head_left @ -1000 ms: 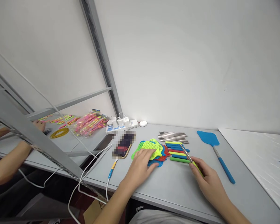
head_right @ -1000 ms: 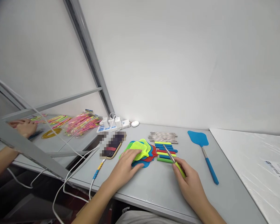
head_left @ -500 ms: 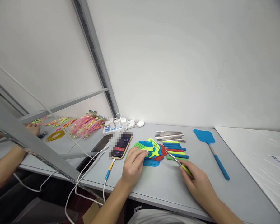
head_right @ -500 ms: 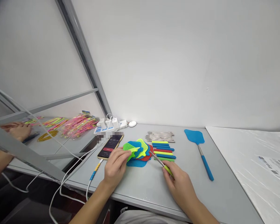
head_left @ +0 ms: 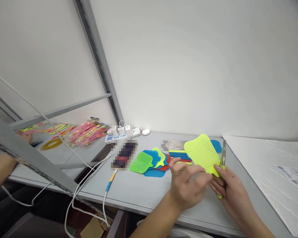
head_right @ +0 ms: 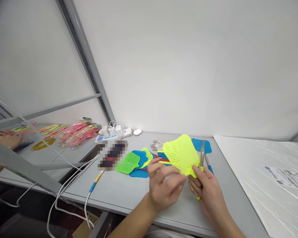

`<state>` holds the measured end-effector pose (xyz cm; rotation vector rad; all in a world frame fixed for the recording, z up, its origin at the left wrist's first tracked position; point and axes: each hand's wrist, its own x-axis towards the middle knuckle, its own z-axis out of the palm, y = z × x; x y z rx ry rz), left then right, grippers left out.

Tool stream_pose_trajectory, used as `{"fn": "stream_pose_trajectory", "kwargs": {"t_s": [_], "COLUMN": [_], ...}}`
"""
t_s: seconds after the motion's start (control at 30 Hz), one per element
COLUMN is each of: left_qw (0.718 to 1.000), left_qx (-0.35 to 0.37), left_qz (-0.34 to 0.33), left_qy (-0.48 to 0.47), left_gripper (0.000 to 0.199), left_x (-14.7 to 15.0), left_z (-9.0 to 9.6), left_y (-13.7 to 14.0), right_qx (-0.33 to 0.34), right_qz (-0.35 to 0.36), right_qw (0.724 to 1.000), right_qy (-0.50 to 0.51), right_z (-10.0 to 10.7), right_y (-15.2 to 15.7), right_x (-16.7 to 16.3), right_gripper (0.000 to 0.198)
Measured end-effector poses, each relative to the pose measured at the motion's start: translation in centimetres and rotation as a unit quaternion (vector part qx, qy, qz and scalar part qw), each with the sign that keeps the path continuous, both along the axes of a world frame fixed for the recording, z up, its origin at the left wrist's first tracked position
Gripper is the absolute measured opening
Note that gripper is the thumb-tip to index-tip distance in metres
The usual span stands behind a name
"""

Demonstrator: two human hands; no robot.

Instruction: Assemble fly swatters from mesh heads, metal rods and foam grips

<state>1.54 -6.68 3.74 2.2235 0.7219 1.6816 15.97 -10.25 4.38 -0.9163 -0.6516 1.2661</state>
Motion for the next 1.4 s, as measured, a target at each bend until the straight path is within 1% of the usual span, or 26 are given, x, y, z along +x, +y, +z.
{"fn": "stream_pose_trajectory", "kwargs": {"t_s": [0.03,0.07,0.1,0.13,0.17,0.2,0.23,0.27,0.33,0.4,0.47,0.53,0.63,0.77,0.9,1.03,1.17,1.27,1.4], "left_qw": [0.994,0.976,0.949,0.917,0.884,0.851,0.822,0.800,0.775,0.750,0.714,0.690,0.684,0.679,0.699,0.711,0.716,0.716,0.717], "left_qx": [-0.050,-0.111,-0.181,-0.256,-0.333,-0.403,-0.459,-0.498,-0.530,-0.529,-0.521,-0.504,-0.476,-0.474,-0.474,-0.474,-0.465,-0.460,-0.455], "left_qz": [0.029,0.042,0.033,-0.001,-0.051,-0.103,-0.142,-0.160,-0.148,-0.135,-0.142,-0.144,-0.133,-0.119,-0.118,-0.139,-0.123,-0.114,-0.117], "left_qy": [-0.091,-0.181,-0.255,-0.305,-0.324,-0.320,-0.305,-0.295,-0.311,-0.374,-0.446,-0.499,-0.537,-0.548,-0.523,-0.501,-0.506,-0.512,-0.515], "left_gripper": [0.020,0.023,0.028,0.033,0.037,0.040,0.041,0.042,0.041,0.039,0.037,0.036,0.032,0.029,0.030,0.028,0.028,0.027,0.025], "left_x": [0.6,1.0,1.3,1.3,1.2,0.9,0.4,-0.1,-1.1,-2.0,-2.7,-3.5,-4.7,-5.5,-5.0,-4.4,-4.3,-4.5,-4.6], "left_z": [-0.2,-0.4,-0.6,-0.8,-1.1,-1.3,-1.6,-1.8,-2.1,-1.9,-1.2,-0.3,0.8,0.8,0.4,0.4,0.2,0.0,-0.3], "left_y": [-0.4,-0.9,-1.4,-1.9,-2.4,-2.8,-3.2,-3.5,-3.7,-3.4,-2.8,-2.0,-1.3,-1.2,-1.7,-2.1,-2.0,-1.7,-1.6], "right_qx": [0.010,0.015,0.016,0.013,0.009,0.007,0.009,0.017,0.052,0.097,0.124,0.141,0.172,0.200,0.219,0.238,0.254,0.246,0.233], "right_qz": [0.000,0.002,0.008,0.017,0.032,0.052,0.072,0.091,0.116,0.115,0.122,0.130,0.121,0.106,0.089,0.074,0.072,0.075,0.076], "right_qw": [1.000,1.000,1.000,0.999,0.997,0.993,0.986,0.976,0.945,0.912,0.882,0.854,0.815,0.782,0.760,0.754,0.746,0.749,0.755], "right_qy": [-0.002,-0.008,-0.019,-0.038,-0.066,-0.103,-0.147,-0.197,-0.301,-0.382,-0.439,-0.484,-0.539,-0.580,-0.606,-0.608,-0.611,-0.611,-0.609], "right_z": [-0.1,-0.2,-0.4,-0.7,-1.0,-1.3,-1.5,-1.7,-1.9,-1.9,-2.1,-2.6,-3.5,-4.5,-4.8,-4.8,-4.6,-4.5,-4.4], "right_y": [0.0,0.0,0.0,0.0,-0.1,-0.1,-0.2,-0.3,-0.6,-0.9,-1.2,-1.4,-1.3,-0.9,-0.7,-0.8,-0.7,-0.7,-0.7], "right_x": [0.1,0.1,-0.1,-0.4,-0.7,-1.1,-1.5,-1.9,-2.6,-3.1,-3.5,-3.6,-3.7,-3.9,-4.1,-3.9,-3.8,-3.8,-3.9], "right_gripper": [0.036,0.036,0.036,0.035,0.034,0.032,0.030,0.028,0.023,0.018,0.021,0.024,0.023,0.022,0.024,0.027,0.029,0.030,0.030]}}
